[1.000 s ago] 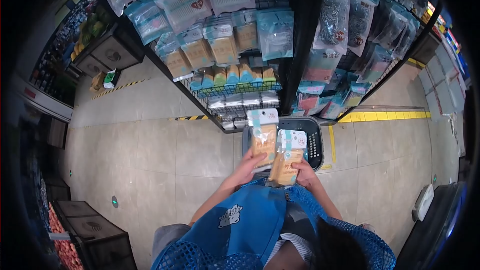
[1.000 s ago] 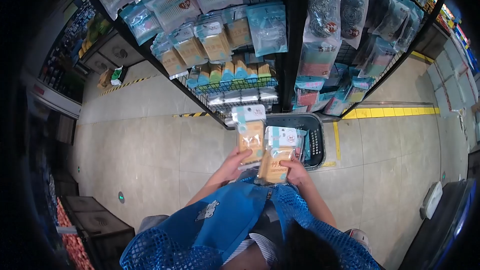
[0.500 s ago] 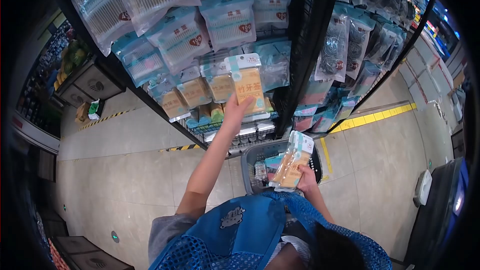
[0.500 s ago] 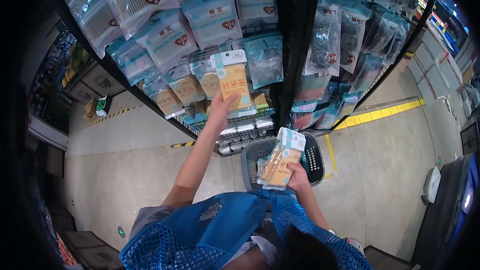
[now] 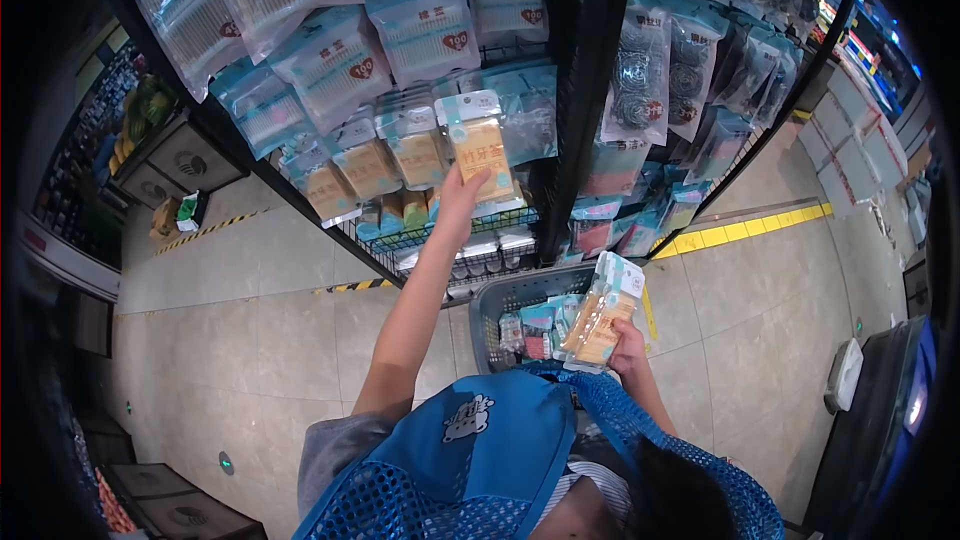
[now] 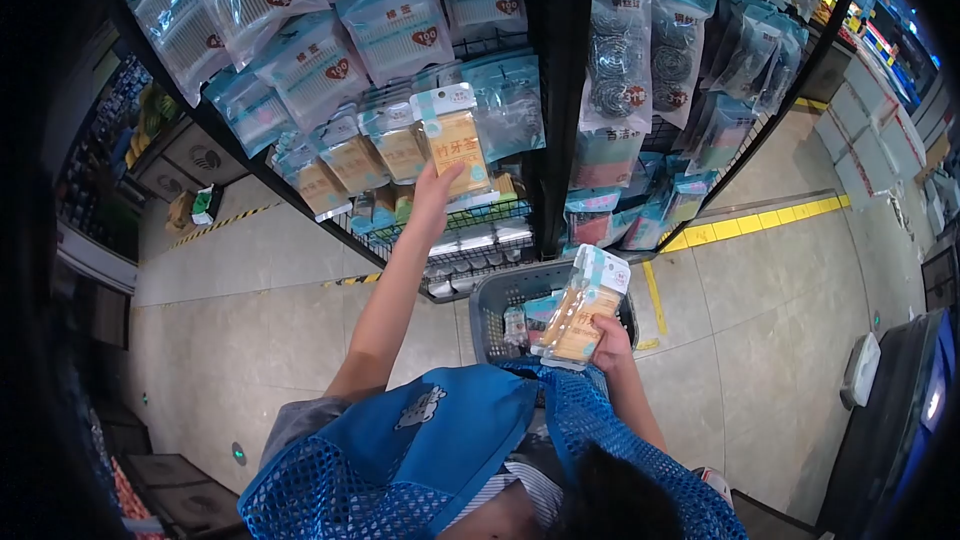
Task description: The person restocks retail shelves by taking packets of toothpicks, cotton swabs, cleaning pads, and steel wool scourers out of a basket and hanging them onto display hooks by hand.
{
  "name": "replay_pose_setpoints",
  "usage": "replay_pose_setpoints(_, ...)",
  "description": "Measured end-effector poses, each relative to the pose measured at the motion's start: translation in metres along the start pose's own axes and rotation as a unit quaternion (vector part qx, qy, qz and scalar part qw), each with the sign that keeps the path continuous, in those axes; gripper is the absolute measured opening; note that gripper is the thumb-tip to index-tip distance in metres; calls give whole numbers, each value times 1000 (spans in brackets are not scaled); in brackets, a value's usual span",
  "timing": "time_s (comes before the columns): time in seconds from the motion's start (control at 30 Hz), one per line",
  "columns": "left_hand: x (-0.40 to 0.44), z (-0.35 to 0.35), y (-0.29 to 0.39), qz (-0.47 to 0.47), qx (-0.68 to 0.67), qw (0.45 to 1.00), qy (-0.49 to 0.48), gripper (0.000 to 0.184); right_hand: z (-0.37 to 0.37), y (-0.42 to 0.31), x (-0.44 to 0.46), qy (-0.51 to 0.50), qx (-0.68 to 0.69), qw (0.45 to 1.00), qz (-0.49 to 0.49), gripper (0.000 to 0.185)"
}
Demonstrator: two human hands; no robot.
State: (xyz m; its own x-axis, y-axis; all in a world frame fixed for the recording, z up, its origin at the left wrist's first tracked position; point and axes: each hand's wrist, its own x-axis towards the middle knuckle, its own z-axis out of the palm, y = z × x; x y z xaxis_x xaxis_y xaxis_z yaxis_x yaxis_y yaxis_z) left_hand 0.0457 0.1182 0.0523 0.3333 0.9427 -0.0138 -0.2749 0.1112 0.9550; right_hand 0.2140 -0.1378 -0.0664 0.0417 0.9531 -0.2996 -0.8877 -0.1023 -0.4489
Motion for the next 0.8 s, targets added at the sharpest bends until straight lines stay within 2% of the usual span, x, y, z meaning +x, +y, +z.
replay_pose_setpoints(0.23, 12, -2, -9, 7, -14, 999, 28, 31, -21, -4, -7, 35, 6, 999, -10, 44)
replay_pose_setpoints(0.43, 52, -14, -28, -52, -48, 996, 45, 34, -2, -12, -7, 21, -17, 1000, 6, 43)
replay_pose_setpoints(0.5, 50, -10, -25, -121, -79, 981, 131, 35, -9, -12, -2, 19, -43, 999, 4, 41)
replay_pose_setpoints(0.53, 51, -10, -27, -113, -84, 982, 128, 35, -13, -11, -1, 13, -49, 999, -1, 41)
replay_pose_setpoints(0.6, 55, -16, -44, -110, -111, 978, 138, 35, -15, -10, 6, 92, -4, 995, 26, 41)
replay_pose_setpoints(0.67, 60, -25, -75, -84, -195, 973, 85, 35, -8, -12, 9, 76, 4, 997, 27, 40)
replay_pose_setpoints(0.73, 47, -24, -95, -141, -293, 939, 110, 23, -4, -12, 13, 66, 13, 997, 39, 39)
replay_pose_setpoints(0.77, 24, -16, -100, -137, -313, 936, 83, 15, -3, -13, 16, 62, 9, 996, 57, 39)
replay_pose_setpoints(0.8, 15, -32, -135, -163, -314, 932, -82, 19, -2, -15, 19, 61, 3, 995, 75, 39)
